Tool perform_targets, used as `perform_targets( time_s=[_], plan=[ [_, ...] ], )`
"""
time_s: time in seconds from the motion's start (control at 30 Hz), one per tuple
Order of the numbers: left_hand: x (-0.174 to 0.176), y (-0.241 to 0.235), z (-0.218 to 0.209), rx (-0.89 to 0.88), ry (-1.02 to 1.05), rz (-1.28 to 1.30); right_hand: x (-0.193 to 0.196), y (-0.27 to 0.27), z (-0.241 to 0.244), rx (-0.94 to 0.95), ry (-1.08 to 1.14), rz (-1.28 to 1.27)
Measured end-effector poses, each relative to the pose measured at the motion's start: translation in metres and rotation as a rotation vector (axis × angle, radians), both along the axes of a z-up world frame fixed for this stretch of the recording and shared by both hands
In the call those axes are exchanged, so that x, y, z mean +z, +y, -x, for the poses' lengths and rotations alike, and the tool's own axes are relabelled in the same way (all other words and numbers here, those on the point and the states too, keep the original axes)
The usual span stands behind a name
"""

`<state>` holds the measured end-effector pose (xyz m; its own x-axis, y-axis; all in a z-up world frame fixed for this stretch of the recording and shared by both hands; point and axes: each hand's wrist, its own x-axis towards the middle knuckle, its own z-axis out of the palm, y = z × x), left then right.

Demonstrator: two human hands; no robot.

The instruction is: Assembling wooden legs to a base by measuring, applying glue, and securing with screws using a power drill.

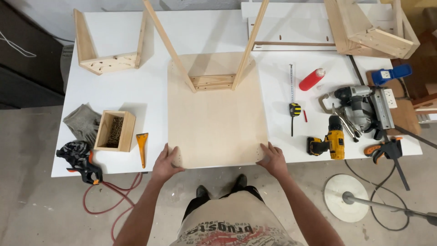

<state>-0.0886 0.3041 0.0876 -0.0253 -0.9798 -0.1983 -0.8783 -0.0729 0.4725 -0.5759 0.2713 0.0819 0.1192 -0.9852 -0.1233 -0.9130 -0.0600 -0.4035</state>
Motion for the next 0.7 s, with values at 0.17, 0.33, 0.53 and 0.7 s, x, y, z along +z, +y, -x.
perform_targets(
  time_s=[0.17, 0.33, 0.53, 0.7],
  plan=[
    [-0.013, -0.003, -0.014, -0.045, -0.015, -0.042, -0.025, -0.003, 0.001, 0.008, 0.086, 0.027],
    [-0.006, -0.008, -0.017, -0.056, -0.053, -0.137, -0.026, 0.000, -0.008, -0.023, 0.172, 0.014],
    [0.002, -0.005, -0.014, -0.061, -0.081, -0.217, -0.023, 0.004, -0.014, -0.077, 0.160, -0.075],
    [0.003, -0.007, -0.009, -0.036, -0.087, -0.193, -0.026, 0.001, -0.010, -0.050, 0.163, -0.087]
  ],
)
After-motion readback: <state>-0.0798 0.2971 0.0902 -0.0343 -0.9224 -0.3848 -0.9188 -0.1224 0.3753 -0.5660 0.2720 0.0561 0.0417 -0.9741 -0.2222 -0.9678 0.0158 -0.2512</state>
